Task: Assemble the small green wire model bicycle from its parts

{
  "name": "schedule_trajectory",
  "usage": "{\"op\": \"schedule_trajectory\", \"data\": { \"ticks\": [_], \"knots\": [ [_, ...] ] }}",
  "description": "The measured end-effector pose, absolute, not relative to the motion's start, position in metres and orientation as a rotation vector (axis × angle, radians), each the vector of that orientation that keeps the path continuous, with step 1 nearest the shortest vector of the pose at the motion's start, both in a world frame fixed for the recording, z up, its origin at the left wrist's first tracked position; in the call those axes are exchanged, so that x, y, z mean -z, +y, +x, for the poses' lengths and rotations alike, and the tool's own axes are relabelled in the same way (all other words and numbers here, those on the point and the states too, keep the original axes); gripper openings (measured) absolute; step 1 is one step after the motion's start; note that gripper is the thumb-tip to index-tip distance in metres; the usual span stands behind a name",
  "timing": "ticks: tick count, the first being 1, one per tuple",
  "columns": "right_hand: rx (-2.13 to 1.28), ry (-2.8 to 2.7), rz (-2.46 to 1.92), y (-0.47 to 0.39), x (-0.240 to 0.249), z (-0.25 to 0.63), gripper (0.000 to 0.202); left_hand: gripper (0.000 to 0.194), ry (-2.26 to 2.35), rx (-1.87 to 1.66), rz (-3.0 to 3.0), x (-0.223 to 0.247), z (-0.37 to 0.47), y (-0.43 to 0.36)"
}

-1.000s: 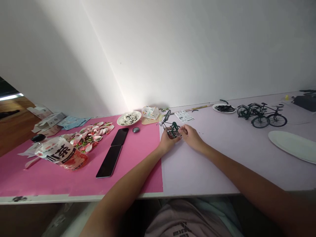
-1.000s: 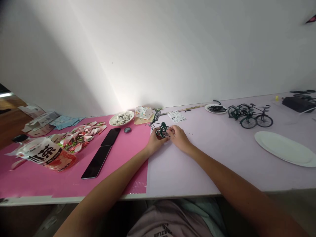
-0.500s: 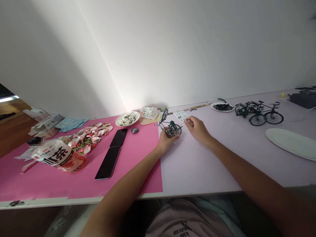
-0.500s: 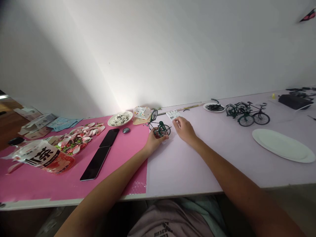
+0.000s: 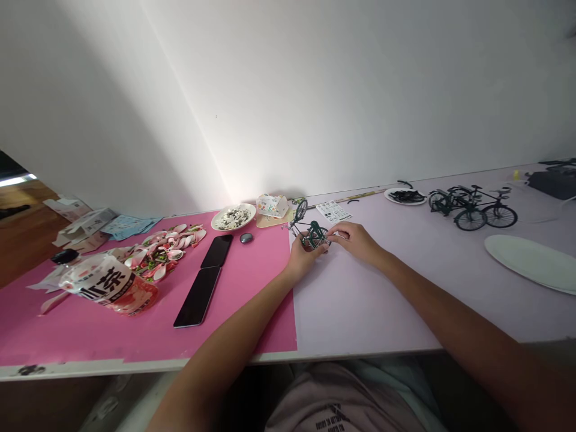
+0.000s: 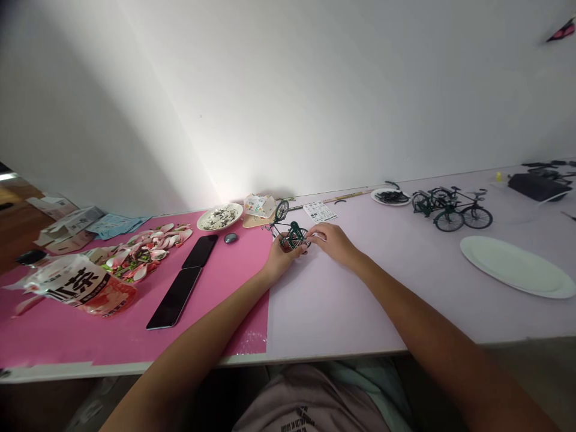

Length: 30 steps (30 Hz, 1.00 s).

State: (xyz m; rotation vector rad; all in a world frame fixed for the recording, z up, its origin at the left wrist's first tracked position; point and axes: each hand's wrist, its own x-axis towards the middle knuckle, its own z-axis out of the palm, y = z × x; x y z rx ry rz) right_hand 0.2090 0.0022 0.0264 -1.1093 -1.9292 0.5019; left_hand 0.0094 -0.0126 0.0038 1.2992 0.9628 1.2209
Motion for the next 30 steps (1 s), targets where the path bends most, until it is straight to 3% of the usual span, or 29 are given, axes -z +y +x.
{"op": "schedule_trajectory", "data": {
  "ticks": [13, 20, 26, 30],
  "knots": [
    [-0.565, -1.857, -1.115, -0.002, -0.019, 0.2, 0.038, 0.065, 0.993, -1.219, 1.24, -0.007, 0.01, -0.014],
    [-0.575, -1.936, -1.11, -0.004, -0.024, 0.202, 0.031, 0.061, 1.025, -1.211, 1.249, -0.011, 0.011, -0.016],
    [-0.44, -1.9, -1.238, 0.002, -0.041, 0.223, 0.033, 0.057, 1.108, -1.193, 1.309, -0.008, 0.011, -0.015],
    [-0.269, -1.983, -1.509, 0.013, -0.048, 0.253, 0.023, 0.058, 1.153, -1.166, 1.314, -0.01, 0.011, -0.015]
  ]
}}
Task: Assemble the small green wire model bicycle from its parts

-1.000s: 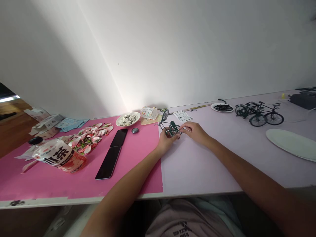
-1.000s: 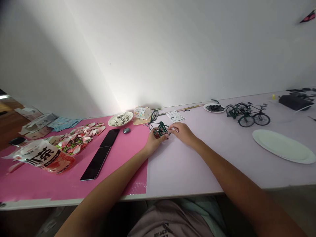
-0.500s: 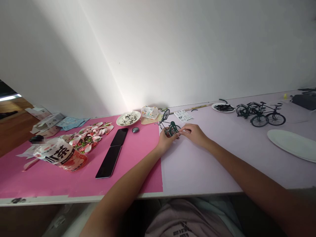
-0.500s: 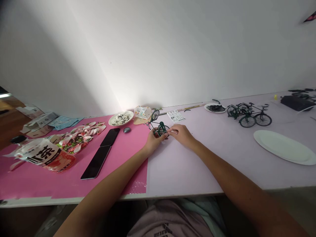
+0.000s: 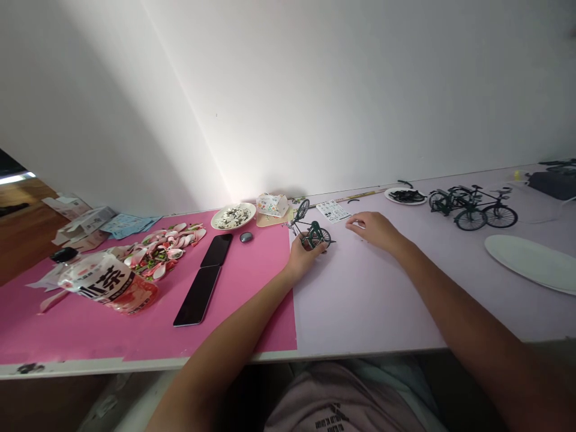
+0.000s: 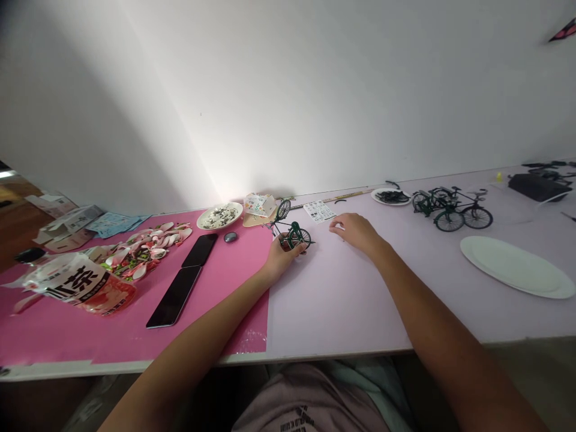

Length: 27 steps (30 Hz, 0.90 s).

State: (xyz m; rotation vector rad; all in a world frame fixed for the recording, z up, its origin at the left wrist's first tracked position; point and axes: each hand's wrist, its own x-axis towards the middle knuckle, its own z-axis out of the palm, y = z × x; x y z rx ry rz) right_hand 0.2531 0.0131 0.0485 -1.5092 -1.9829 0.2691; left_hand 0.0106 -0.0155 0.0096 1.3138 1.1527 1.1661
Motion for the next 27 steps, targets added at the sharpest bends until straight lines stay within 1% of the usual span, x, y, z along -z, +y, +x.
{"op": "schedule_trajectory", "data": {
  "ticks": [3, 6, 9, 21, 27],
  "knots": [
    [-0.318, -2.1, -1.727, 0.017, -0.05, 0.272, 0.008, 0.058, 1.169, -1.164, 1.319, -0.01, 0.011, -0.016],
    [-0.361, -2.136, -1.85, 0.016, -0.05, 0.282, 0.004, 0.06, 1.154, -1.174, 1.303, -0.011, 0.011, -0.016],
    [-0.361, -2.141, -1.875, 0.015, -0.05, 0.283, 0.002, 0.06, 1.152, -1.171, 1.294, -0.012, 0.011, -0.017],
    [-0.294, -2.173, -1.904, 0.018, -0.036, 0.273, 0.006, 0.055, 1.102, -1.156, 1.285, -0.013, 0.011, -0.018],
    [-0.393, -2.198, -1.849, 0.024, -0.027, 0.276, 0.014, 0.052, 1.099, -1.151, 1.292, -0.015, 0.011, -0.019]
  ]
}}
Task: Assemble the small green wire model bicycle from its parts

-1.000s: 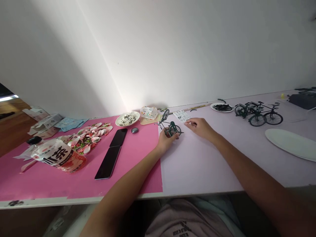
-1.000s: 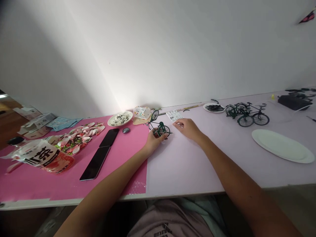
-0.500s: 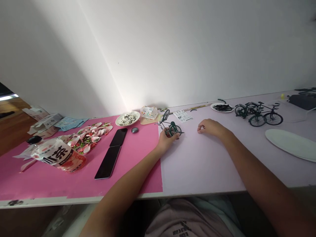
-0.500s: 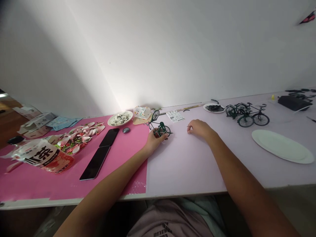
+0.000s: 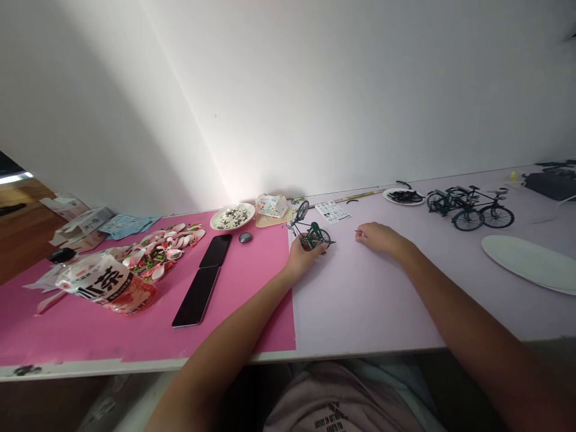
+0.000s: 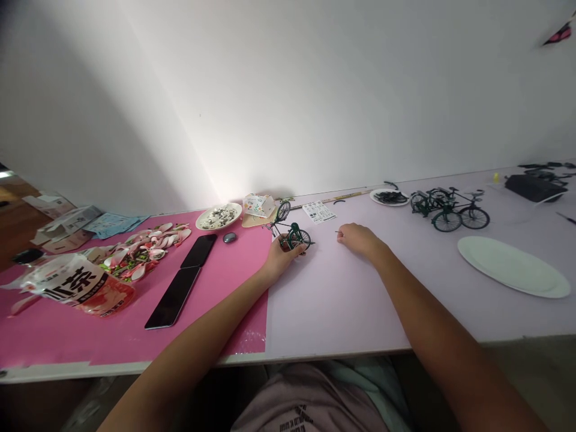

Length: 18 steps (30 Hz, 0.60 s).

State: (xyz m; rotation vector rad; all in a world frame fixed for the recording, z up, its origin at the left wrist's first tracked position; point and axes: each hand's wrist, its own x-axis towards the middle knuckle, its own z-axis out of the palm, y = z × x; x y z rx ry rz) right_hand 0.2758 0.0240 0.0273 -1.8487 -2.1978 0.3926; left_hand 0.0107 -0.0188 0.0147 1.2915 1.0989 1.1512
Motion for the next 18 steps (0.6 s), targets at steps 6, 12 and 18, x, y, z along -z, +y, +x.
{"op": "schedule_trajectory", "data": {
  "ticks": [6, 12, 18],
  "knots": [
    [-0.602, -2.19, -1.7, 0.017, -0.031, 0.263, 0.01, 0.054, 1.139, -1.147, 1.32, -0.011, 0.01, -0.016],
    [-0.528, -2.128, -1.677, 0.013, -0.041, 0.261, 0.015, 0.056, 1.118, -1.154, 1.308, -0.01, 0.01, -0.016],
    [-0.494, -2.166, -1.802, 0.012, -0.047, 0.268, 0.015, 0.056, 1.119, -1.158, 1.304, -0.01, 0.01, -0.016]
  ]
}}
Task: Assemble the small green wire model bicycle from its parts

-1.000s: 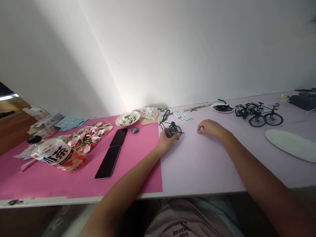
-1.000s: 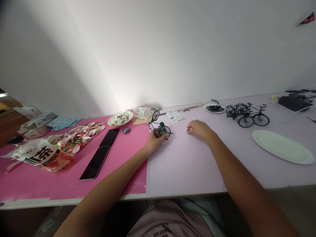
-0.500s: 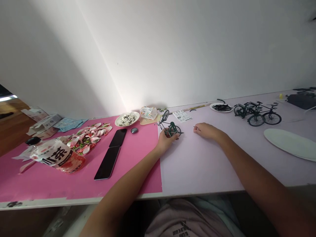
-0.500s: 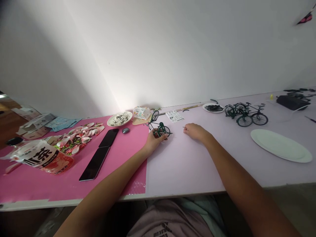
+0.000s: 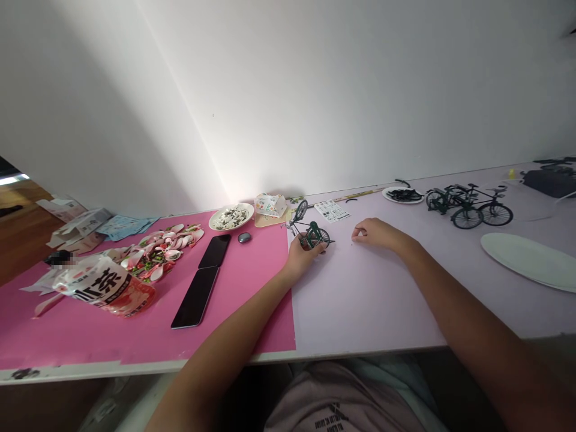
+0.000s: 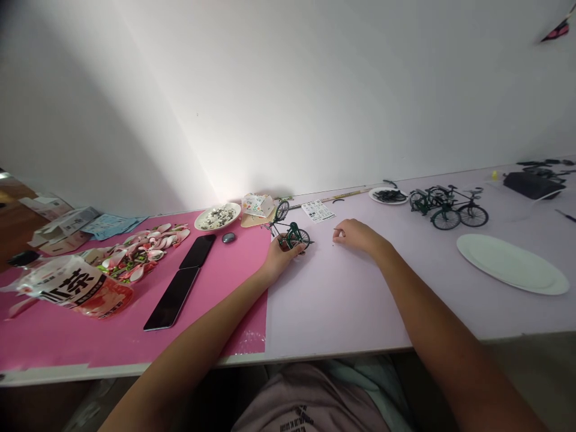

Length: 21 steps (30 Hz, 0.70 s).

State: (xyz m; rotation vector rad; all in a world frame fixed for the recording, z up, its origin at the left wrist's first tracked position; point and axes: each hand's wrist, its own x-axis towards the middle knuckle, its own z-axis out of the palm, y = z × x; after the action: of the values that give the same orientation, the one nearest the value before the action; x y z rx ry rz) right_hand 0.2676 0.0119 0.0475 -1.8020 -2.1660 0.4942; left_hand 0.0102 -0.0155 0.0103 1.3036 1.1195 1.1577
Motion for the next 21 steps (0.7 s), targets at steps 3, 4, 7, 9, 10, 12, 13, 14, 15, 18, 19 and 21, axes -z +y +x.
{"op": "schedule_trajectory", "data": {
  "ticks": [3, 4, 7, 9, 10, 12, 13, 14, 15, 18, 19, 21],
  "knots": [
    [-0.523, -2.212, -1.84, 0.01, -0.049, 0.265, 0.017, 0.056, 1.107, -1.166, 1.3, -0.007, 0.01, -0.014],
    [-0.527, -2.221, -1.849, 0.009, -0.049, 0.265, 0.018, 0.056, 1.103, -1.17, 1.297, -0.007, 0.01, -0.013],
    [-0.537, -2.253, -1.84, 0.006, -0.053, 0.262, 0.02, 0.056, 1.093, -1.168, 1.296, -0.006, 0.01, -0.013],
    [-0.549, -2.282, -1.81, 0.005, -0.055, 0.261, 0.02, 0.056, 1.094, -1.159, 1.302, -0.007, 0.01, -0.014],
    [-0.552, -2.294, -1.801, 0.005, -0.055, 0.26, 0.02, 0.055, 1.1, -1.157, 1.307, -0.008, 0.01, -0.014],
    [-0.542, -2.307, -1.804, 0.004, -0.056, 0.259, 0.019, 0.054, 1.113, -1.157, 1.314, -0.009, 0.011, -0.015],
    [-0.528, -2.312, -1.815, 0.004, -0.056, 0.258, 0.019, 0.054, 1.116, -1.158, 1.314, -0.009, 0.011, -0.016],
    [-0.51, -2.322, -1.825, 0.004, -0.056, 0.258, 0.018, 0.054, 1.118, -1.16, 1.31, -0.01, 0.011, -0.016],
    [-0.488, -2.336, -1.829, 0.004, -0.055, 0.257, 0.018, 0.055, 1.119, -1.161, 1.304, -0.01, 0.011, -0.016],
    [-0.403, -2.363, -1.828, 0.003, -0.052, 0.253, 0.014, 0.055, 1.122, -1.153, 1.29, -0.01, 0.012, -0.016],
    [-0.373, -2.365, -1.829, 0.003, -0.051, 0.251, 0.013, 0.056, 1.126, -1.15, 1.289, -0.01, 0.012, -0.016],
    [-0.33, -2.363, -1.839, 0.001, -0.049, 0.249, 0.013, 0.055, 1.139, -1.142, 1.292, -0.01, 0.012, -0.015]
  ]
}}
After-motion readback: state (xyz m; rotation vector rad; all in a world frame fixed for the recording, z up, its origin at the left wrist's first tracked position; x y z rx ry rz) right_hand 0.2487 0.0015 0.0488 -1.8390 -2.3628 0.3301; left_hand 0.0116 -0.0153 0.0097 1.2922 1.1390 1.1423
